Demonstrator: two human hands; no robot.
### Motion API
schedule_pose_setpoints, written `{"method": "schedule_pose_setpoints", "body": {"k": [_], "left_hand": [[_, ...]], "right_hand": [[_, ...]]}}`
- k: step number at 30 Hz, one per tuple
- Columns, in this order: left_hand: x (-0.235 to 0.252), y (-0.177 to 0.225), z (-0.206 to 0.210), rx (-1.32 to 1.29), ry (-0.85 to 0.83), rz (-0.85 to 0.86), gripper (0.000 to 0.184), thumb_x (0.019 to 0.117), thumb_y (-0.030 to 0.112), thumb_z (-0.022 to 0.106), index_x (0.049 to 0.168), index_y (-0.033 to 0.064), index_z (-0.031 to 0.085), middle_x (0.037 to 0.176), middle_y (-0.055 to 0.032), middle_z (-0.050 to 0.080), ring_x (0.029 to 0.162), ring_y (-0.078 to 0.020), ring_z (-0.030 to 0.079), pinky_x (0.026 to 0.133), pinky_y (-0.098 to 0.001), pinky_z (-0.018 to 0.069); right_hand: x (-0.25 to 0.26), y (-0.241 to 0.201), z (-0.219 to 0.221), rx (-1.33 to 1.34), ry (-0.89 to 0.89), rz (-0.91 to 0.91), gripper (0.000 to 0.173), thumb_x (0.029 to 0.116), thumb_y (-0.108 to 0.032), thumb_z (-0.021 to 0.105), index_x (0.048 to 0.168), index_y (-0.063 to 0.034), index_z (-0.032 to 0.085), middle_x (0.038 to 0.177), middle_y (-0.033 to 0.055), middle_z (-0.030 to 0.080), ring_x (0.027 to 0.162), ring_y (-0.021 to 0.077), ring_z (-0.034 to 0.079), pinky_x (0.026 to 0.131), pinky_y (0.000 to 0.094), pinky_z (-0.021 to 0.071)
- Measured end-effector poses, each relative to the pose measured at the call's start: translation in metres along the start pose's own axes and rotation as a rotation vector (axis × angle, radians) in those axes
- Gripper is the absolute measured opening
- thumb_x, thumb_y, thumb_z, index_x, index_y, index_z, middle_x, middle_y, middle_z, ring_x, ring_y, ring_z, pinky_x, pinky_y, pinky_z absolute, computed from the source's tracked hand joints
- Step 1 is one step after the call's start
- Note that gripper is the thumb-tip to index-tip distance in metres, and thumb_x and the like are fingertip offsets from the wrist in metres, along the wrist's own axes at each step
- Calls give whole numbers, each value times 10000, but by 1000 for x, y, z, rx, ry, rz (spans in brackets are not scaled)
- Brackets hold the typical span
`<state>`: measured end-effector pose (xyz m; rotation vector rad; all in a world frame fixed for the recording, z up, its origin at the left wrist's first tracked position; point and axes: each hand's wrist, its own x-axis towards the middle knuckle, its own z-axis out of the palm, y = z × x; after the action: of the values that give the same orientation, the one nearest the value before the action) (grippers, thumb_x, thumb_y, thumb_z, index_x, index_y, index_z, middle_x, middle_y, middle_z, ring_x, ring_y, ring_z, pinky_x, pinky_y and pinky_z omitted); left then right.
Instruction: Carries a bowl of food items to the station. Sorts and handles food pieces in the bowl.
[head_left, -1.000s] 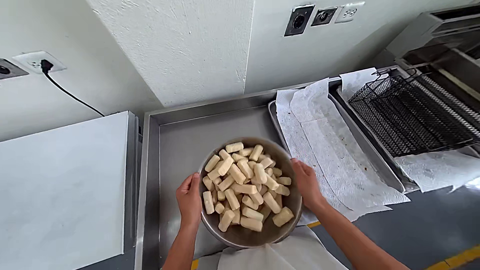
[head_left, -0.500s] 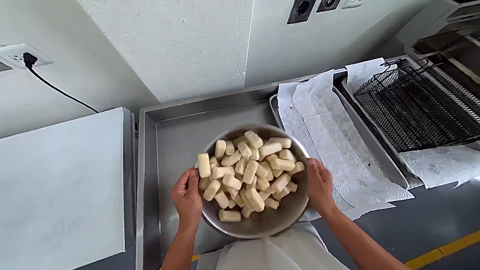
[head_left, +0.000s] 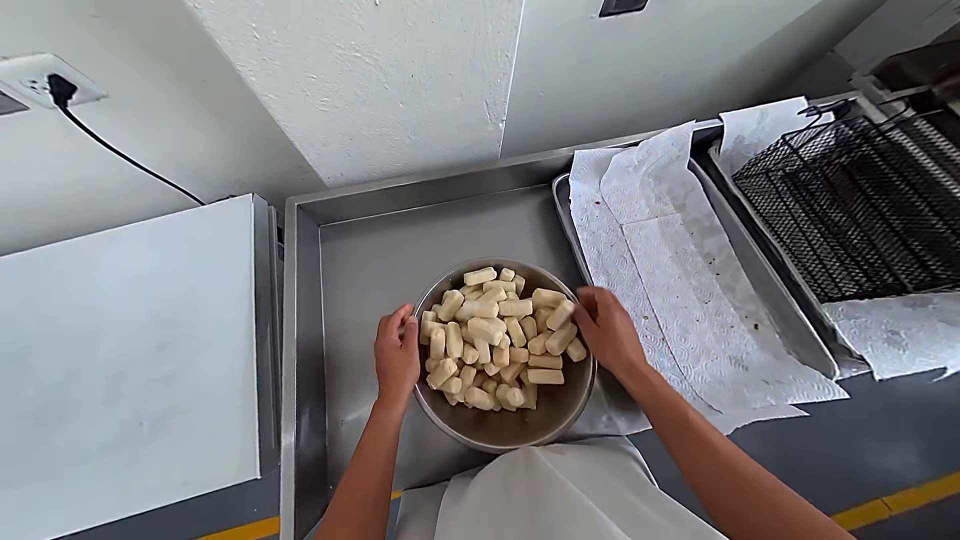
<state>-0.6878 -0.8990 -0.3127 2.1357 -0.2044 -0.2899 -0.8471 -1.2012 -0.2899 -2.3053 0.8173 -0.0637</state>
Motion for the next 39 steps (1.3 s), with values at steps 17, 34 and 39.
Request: {"method": "schedule_pose_setpoints", "body": {"k": [17,34,39], "left_hand": [[-66,10,-18,-53,-91,453,182,915,117,658,1061,136,764,1088,29,713,1011,-92,675,911,-336,585],[-72,65,23,-469,-317,-125,352,1039,22,482,1375,71,572,1352,-87,651,1047,-210,718,920,-395,597],[-73,60,8,-340,-299,-65,309,1051,27,499,1342,59,600,1252,-71,697,917,-171,735,836,-342,619]], "right_hand": [[-43,-53,35,695,-349,-117,543,863,-84,652,1397,-87,557,1270,107,658,1029,218,700,857,426,613],[-71,-44,15,333,-206,-315,306,971,-82,574,1260,-53,670,1237,85,694,1129,175,675,976,401,572],[-86,-35,41,66,-476,-500,237,970,-143,650,1183,-81,733,1116,86,715,991,203,698,870,408,591]]}}
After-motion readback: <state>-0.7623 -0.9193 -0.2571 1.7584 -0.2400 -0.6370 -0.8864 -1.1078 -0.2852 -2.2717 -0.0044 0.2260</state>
